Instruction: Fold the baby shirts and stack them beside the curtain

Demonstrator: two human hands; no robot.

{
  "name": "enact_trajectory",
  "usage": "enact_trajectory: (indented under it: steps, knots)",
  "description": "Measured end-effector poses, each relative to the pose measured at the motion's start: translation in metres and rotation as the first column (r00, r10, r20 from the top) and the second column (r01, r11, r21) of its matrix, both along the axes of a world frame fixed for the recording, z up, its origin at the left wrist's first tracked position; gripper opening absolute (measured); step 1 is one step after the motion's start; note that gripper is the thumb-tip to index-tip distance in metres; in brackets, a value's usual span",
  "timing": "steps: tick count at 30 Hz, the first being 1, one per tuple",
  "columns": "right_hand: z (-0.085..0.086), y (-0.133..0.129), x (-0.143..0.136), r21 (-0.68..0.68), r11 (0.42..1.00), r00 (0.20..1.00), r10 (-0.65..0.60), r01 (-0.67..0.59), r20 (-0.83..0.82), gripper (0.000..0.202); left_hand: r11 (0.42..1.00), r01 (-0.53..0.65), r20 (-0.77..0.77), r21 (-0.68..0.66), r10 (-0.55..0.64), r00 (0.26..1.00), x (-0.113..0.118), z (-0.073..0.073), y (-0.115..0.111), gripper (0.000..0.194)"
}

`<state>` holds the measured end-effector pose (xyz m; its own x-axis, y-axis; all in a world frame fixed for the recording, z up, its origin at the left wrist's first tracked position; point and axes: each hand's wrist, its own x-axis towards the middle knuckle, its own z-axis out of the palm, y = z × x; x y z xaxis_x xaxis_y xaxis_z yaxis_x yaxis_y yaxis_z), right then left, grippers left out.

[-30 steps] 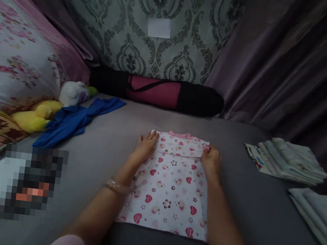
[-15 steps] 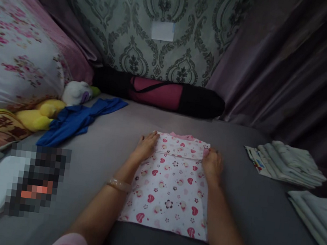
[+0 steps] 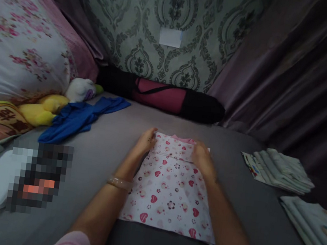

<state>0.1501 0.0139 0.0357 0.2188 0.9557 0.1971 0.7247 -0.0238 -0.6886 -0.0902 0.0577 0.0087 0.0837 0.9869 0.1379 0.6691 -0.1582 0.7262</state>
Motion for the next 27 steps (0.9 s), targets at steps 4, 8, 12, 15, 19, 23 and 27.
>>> enact_trajectory:
  steps: [4, 8, 12, 15, 19, 23, 27]
  knots:
    - [-0.015, 0.005, -0.063, -0.146, 0.929, 0.802, 0.368, -0.34, 0.471, 0.054, 0.967, 0.224, -0.056, 0.119, -0.219, 0.974, 0.024, -0.009, -0.008, 0.042]
    - [-0.032, 0.003, -0.093, -0.229, 0.891, 0.712, 0.451, -0.391, 0.538, 0.063, 0.947, 0.292, -0.161, 0.133, -0.27, 0.949, 0.03, -0.024, -0.008, 0.046]
    - [-0.038, 0.002, -0.095, -0.24, 0.894, 0.734, 0.447, -0.377, 0.512, 0.064, 0.953, 0.293, -0.246, 0.076, -0.267, 0.932, 0.024, -0.032, -0.004, 0.054]
    - [-0.039, 0.0, -0.089, -0.251, 0.897, 0.749, 0.442, -0.364, 0.494, 0.062, 0.957, 0.289, -0.297, 0.014, -0.272, 0.915, 0.021, -0.032, -0.005, 0.062]
    - [-0.042, -0.003, -0.073, -0.258, 0.911, 0.767, 0.411, -0.322, 0.493, 0.063, 0.959, 0.281, -0.345, -0.044, -0.279, 0.896, 0.02, -0.025, -0.01, 0.068]
    - [-0.044, -0.008, -0.051, -0.277, 0.918, 0.772, 0.39, -0.284, 0.503, 0.066, 0.958, 0.281, -0.377, -0.051, -0.28, 0.883, 0.02, -0.019, -0.015, 0.069]
    - [-0.044, -0.011, -0.029, -0.296, 0.934, 0.789, 0.333, -0.2, 0.517, 0.066, 0.958, 0.281, -0.402, -0.064, -0.283, 0.871, 0.018, -0.018, -0.016, 0.07]
